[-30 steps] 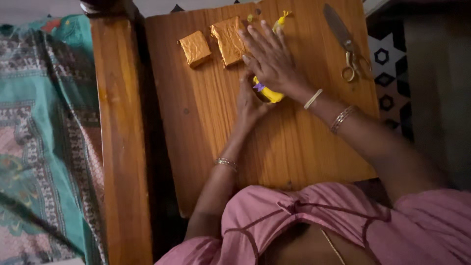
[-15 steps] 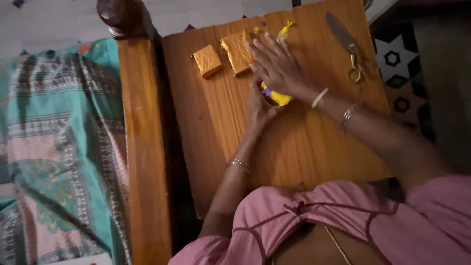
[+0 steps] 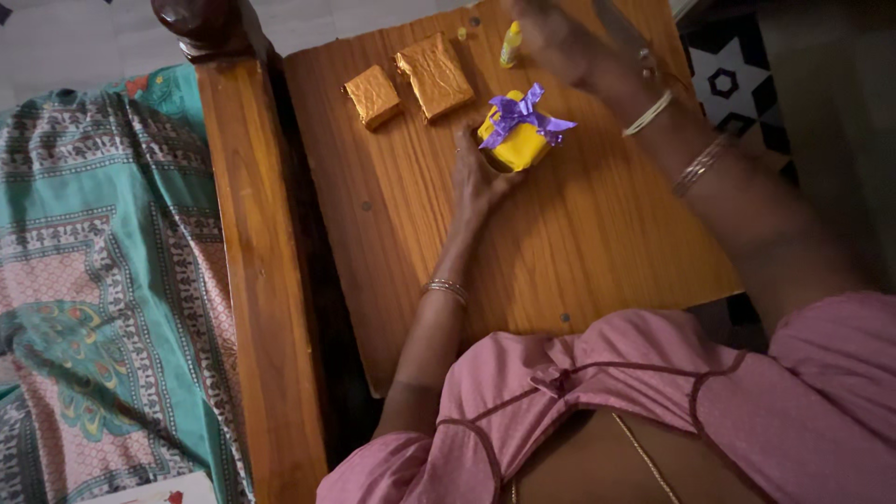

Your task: The person applies glue to a yellow-wrapped box, presses the edges to seal, and attaches a purple ribbon bow. They then arrange the finished box with two gold-wrapped boxes on the table.

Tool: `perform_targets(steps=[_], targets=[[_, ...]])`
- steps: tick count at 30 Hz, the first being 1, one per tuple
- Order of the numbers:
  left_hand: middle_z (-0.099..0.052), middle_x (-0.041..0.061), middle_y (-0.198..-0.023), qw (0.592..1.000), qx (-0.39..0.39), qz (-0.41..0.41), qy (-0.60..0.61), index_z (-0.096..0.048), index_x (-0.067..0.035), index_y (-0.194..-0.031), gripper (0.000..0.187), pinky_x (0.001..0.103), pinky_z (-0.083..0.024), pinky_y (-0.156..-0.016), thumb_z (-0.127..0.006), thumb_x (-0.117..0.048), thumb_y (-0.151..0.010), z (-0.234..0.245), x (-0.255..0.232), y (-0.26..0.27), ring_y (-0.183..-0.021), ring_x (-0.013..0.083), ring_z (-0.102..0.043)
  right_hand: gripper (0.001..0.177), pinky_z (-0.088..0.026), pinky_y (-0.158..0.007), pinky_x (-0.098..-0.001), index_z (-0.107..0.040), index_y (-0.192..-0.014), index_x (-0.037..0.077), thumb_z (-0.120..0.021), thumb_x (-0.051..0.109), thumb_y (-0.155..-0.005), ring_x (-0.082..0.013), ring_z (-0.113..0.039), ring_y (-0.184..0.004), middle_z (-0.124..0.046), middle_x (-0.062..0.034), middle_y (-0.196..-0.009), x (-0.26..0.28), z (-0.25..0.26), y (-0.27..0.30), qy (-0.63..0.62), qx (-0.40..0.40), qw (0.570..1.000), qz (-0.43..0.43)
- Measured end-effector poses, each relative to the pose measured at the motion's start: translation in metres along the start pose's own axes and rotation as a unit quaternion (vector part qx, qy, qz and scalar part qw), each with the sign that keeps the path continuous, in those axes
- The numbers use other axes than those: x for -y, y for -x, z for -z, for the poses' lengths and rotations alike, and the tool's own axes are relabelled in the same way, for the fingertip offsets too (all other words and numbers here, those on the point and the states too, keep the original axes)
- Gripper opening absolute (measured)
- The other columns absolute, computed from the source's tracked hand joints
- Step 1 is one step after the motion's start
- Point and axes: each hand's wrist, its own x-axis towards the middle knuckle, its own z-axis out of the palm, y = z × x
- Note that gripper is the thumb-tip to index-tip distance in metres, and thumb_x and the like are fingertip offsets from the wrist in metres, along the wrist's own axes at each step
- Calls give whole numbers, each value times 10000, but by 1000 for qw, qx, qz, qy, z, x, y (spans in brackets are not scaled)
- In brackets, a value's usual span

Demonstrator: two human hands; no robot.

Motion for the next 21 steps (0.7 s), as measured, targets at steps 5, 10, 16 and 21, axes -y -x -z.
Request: perform_targets(steps=[5, 10, 16, 21], targets=[[-656, 217, -1230, 998, 16, -11, 53, -396, -22, -1336, 945, 413, -571, -979, -954, -160, -586, -2, 6, -1, -1164, 356, -683, 678, -190, -1224, -560, -326, -1622, 35, -267, 522, -1153, -430, -229, -1536, -369, -200, -1652, -2, -49, 0, 314, 44, 946, 69], [-658, 229, -1195, 1000, 21, -12, -4, -385, -17, -1334, 996, 427, -569, -925, -993, -138, -554, -7, 25, -3, -1111, 385, -678, 758, 11, -1251, -577, -201, -1657, 169, -147, 634, -1061, -346, -77, -1579, -236, -104, -1716, -7, -67, 0, 387, 132, 913, 11], [-633, 212, -1256, 997, 34, 9, 65, -314, -1, -1414, 1092, 410, -594, -909, -980, -141, -561, -14, 35, -3, -1122, 333, -684, 750, 46, -1251, -578, -200, -1645, 178, -150, 641, -1057, -314, -63, -1589, -221, -78, -1713, -4, -74, 8, 422, 150, 894, 6], [-602, 163, -1279, 990, 33, 59, 123, -333, -25, -1426, 1054, 393, -597, -919, -980, -103, -597, -17, 30, 0, -1123, 255, -668, 728, 1, -1250, -600, -223, -1644, 145, -208, 611, -1085, -352, -121, -1582, -245, -123, -1701, -6, -75, 11, 423, 119, 898, 29]])
